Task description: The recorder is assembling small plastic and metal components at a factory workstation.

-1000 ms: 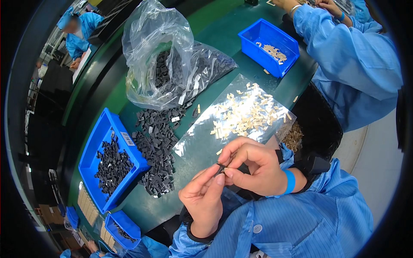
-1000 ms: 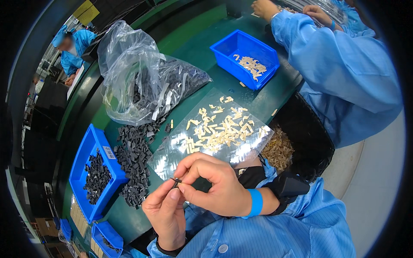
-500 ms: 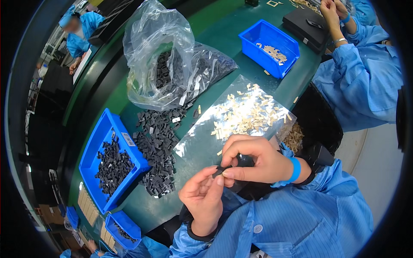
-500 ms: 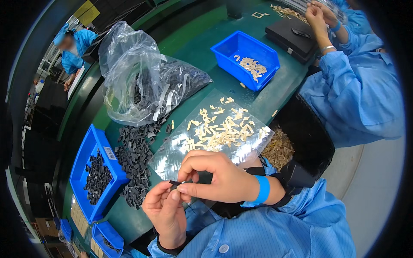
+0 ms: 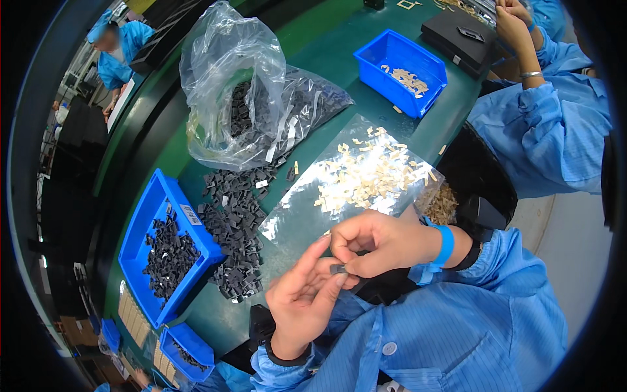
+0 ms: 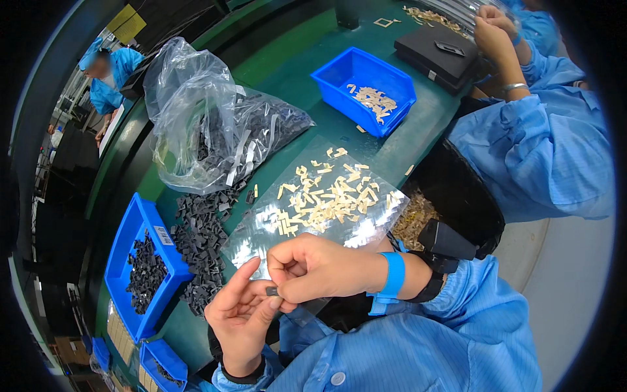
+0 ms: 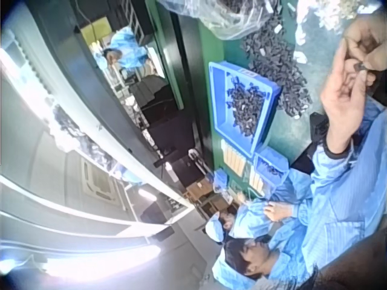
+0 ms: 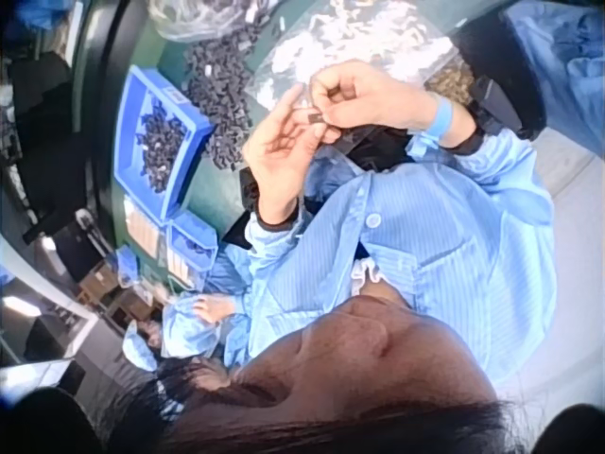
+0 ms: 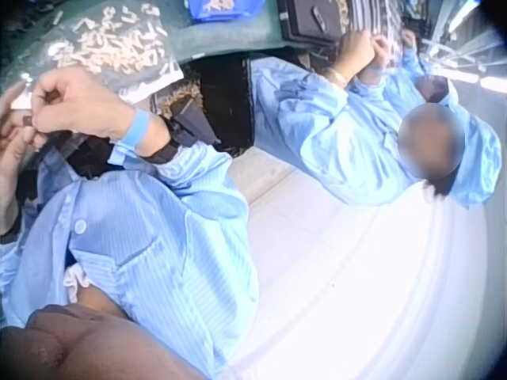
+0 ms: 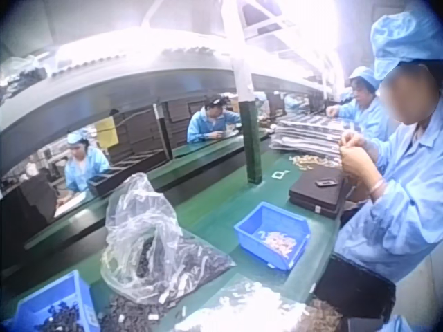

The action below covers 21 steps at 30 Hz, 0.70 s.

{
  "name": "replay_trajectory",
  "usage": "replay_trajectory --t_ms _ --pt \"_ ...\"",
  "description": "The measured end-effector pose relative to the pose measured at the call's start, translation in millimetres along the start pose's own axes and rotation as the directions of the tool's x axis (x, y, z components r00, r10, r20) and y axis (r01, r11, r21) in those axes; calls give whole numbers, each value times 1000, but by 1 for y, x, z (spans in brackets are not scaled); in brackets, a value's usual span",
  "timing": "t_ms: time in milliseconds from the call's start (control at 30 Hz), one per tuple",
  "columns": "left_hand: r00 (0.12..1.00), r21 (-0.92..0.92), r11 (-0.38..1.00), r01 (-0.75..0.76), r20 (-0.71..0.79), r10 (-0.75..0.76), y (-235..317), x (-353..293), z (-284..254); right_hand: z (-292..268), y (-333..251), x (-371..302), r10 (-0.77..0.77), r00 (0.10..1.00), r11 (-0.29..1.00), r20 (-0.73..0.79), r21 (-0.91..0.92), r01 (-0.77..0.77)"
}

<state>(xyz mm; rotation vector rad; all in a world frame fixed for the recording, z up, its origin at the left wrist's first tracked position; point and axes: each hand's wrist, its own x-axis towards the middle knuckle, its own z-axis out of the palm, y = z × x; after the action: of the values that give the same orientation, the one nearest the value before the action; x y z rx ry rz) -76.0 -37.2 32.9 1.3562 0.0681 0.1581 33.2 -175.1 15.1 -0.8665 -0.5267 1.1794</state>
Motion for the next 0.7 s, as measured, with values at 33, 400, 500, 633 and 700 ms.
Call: replay_trajectory --t_ms 33,400,500,633,700 --pt "1000 121 992 -20 12 19 3 0 2 -1 1 1 0 1000 1000 -1 0 0" --pt "992 -406 906 119 20 -121 -14 -3 -6 -1 -2 -1 -61 998 997 3 -36 62" --pt "959 -783 578 232 83 -272 -23 -6 -1 -4 2 1 -407 912 701 60 -619 354" --pt "905 -893 335 300 155 -397 -25 -14 4 -20 11 15 -641 660 148 391 -781 607" --pt "902 -906 320 277 131 -410 -24 -17 4 -21 5 16 -591 570 -141 571 -769 623"
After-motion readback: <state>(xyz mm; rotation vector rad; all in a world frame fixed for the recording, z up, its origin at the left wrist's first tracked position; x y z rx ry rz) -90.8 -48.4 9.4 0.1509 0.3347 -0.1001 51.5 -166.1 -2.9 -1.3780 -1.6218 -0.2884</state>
